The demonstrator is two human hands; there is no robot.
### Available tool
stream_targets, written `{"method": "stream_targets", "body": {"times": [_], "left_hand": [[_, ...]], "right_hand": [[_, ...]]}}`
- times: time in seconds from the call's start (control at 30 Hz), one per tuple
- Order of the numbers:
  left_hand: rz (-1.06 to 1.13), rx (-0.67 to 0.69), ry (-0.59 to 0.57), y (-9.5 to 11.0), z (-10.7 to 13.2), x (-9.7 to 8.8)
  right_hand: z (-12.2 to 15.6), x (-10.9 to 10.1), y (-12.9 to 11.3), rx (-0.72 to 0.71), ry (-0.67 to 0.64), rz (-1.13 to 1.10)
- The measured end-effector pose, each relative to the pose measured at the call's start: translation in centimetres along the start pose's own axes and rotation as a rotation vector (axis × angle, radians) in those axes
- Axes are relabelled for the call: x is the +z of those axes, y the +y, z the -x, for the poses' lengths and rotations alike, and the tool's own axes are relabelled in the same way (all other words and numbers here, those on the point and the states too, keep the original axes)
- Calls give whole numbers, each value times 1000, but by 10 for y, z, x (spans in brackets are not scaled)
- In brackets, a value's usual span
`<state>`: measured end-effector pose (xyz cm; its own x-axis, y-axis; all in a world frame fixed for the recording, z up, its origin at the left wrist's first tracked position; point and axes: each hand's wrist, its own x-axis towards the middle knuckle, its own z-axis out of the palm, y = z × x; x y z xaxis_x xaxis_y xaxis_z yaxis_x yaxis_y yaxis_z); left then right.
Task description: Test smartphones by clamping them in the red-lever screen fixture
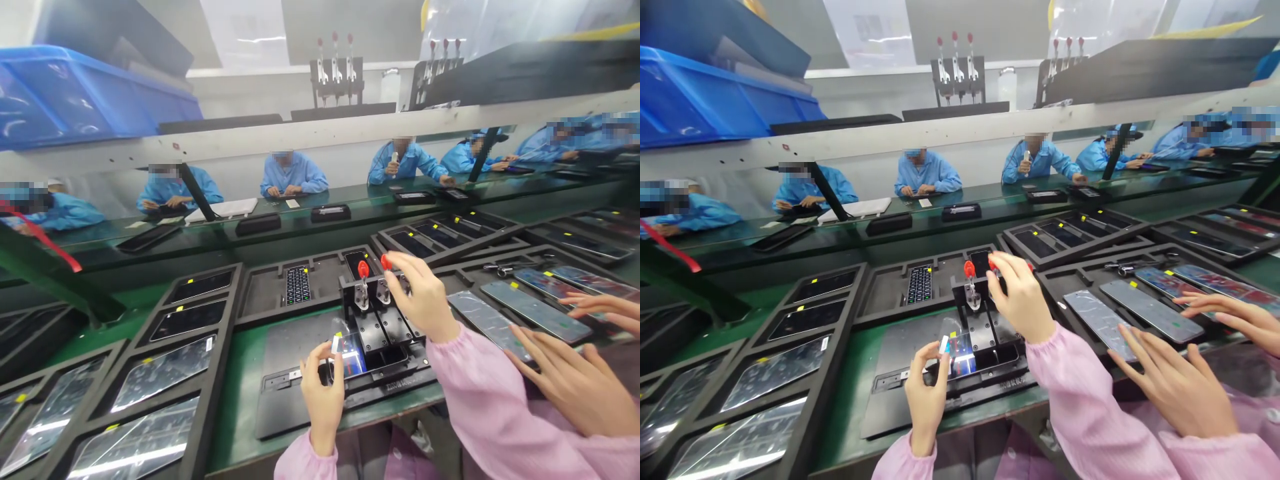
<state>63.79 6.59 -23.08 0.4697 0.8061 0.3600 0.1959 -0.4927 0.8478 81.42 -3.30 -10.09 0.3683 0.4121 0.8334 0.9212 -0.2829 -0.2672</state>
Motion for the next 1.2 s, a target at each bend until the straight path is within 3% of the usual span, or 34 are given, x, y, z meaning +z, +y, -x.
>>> {"method": "stream_targets", "body": {"times": [0.1, 0.17, 0.23, 0.37, 0.5, 0.67, 0.83, 0.9, 1.07, 1.2], "left_hand": [[-98, 21, 24, -1, 2, -1], [-138, 30, 34, -3, 3, -3], [-143, 35, 41, -4, 4, -5], [-156, 3, 28, -7, 2, -9], [-215, -2, -11, -10, 0, -12], [-263, 45, -51, -12, -2, -9], [-296, 129, -54, -13, -3, -6], [-305, 154, -58, -14, -4, -5], [-305, 161, -71, -16, -7, -3], [-304, 156, -90, -16, -8, -4]], "right_hand": [[-27, 19, 7, -24, -179, 73], [-29, 20, 6, -4, -218, 99], [-12, 13, 0, 16, -177, 99], [56, -3, -15, -17, -26, 189], [103, 8, -18, 32, -234, 386], [107, 26, -15, 86, -374, 464], [104, 18, -12, 104, -398, 410], [105, 10, -11, 114, -378, 343], [117, -14, -15, 109, -109, 145], [126, -27, -22, 104, 0, 32]]}}
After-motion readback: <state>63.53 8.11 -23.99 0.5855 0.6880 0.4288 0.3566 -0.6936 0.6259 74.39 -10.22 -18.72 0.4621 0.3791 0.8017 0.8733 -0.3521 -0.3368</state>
